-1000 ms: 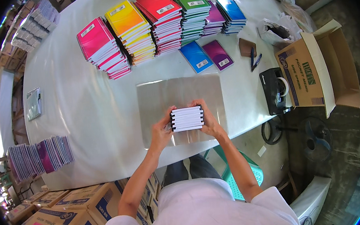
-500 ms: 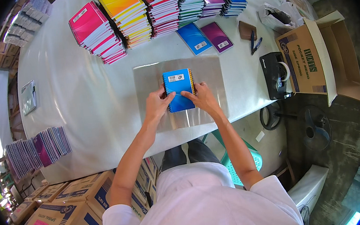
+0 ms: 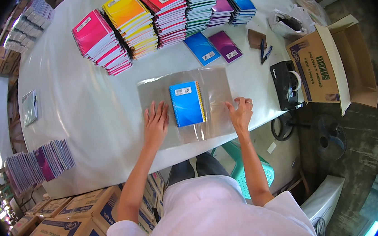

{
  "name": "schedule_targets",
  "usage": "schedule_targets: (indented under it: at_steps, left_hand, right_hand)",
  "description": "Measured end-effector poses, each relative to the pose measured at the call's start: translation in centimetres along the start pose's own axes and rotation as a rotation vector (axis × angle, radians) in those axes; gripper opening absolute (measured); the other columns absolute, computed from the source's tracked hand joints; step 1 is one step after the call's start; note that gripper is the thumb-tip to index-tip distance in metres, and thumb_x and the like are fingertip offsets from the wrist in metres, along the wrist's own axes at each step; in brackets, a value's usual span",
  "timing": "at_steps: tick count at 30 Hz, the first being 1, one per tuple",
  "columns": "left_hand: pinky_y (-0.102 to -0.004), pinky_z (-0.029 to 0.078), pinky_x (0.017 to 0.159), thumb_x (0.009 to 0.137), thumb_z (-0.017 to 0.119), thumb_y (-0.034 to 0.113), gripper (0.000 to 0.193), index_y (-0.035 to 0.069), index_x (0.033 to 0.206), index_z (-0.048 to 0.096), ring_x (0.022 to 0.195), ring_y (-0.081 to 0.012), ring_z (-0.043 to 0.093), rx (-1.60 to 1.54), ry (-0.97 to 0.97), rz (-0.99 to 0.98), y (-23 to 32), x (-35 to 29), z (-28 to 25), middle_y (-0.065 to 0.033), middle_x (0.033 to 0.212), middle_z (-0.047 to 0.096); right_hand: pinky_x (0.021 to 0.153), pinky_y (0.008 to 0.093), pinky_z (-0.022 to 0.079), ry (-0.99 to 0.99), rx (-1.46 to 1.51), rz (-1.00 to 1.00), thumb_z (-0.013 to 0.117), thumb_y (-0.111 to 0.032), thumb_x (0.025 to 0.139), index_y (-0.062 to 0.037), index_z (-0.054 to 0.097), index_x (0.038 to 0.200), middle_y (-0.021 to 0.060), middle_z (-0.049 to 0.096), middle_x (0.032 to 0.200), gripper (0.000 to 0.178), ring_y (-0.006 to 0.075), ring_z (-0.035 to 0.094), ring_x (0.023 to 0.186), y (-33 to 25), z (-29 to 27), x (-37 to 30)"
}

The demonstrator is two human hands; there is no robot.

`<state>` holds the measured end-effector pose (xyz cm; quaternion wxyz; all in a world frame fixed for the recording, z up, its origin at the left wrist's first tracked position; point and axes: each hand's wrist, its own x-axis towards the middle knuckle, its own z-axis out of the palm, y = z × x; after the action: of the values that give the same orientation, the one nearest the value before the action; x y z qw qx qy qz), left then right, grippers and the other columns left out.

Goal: The person gathers colorful notebooks from stacks on a table, arranges them into groups, and places each group into a clear plastic sleeve. The person then seals each plastic sleeve with adhesive tape.

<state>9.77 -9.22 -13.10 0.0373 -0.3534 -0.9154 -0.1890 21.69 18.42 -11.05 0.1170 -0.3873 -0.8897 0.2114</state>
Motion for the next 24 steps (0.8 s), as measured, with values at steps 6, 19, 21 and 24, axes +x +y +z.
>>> schedule_targets:
  at_steps: [6, 19, 21, 24]
  left_hand:
    - [-0.0512, 0.022, 0.112, 0.093, 0.054, 0.017, 0.04, 0.012, 0.133, 0.053, 0.139, -0.0311, 0.031, -0.059, -0.008, -0.099, 1.3, -1.8, 0.3, -0.0053, 0.142, 0.046]
    - [-0.0533, 0.024, 0.111, 0.091, 0.056, 0.016, 0.041, 0.013, 0.132, 0.054, 0.138, -0.032, 0.034, -0.063, 0.013, -0.091, 1.0, -1.8, 0.0, -0.0044, 0.14, 0.047]
    - [-0.0533, 0.024, 0.111, 0.091, 0.056, 0.015, 0.041, 0.013, 0.132, 0.054, 0.137, -0.0321, 0.034, -0.065, 0.011, -0.095, 1.0, -1.8, 0.0, -0.0046, 0.14, 0.048]
    - [-0.0531, 0.024, 0.111, 0.091, 0.057, 0.016, 0.04, 0.012, 0.131, 0.055, 0.138, -0.0325, 0.034, -0.067, 0.018, -0.094, 0.9, -1.8, 0.1, -0.0043, 0.14, 0.048]
  right_hand:
    - [0.072, 0.0439, 0.046, -0.145, 0.004, 0.07, 0.083, -0.022, 0.068, -0.0028, 0.06, 0.083, 0.0133, 0.055, 0.097, 0.034, 0.0312, 0.055, 0.088, 1.1, -0.1, 0.2]
    - [0.062, 0.0402, 0.049, -0.08, 0.281, 0.162, 0.071, 0.0, 0.075, -0.0007, 0.058, 0.086, 0.0159, 0.067, 0.073, 0.017, 0.0319, 0.066, 0.068, -0.7, -1.9, 0.2]
    - [0.062, 0.0412, 0.048, -0.09, 0.208, 0.114, 0.069, 0.002, 0.075, -0.0009, 0.058, 0.086, 0.0164, 0.067, 0.074, 0.016, 0.0337, 0.066, 0.069, -1.1, -2.0, 0.0]
    - [0.062, 0.0423, 0.047, 0.014, 0.013, -0.118, 0.068, 0.003, 0.074, -0.0014, 0.057, 0.084, 0.0166, 0.065, 0.079, 0.016, 0.0351, 0.065, 0.074, -1.7, -2.5, -0.2]
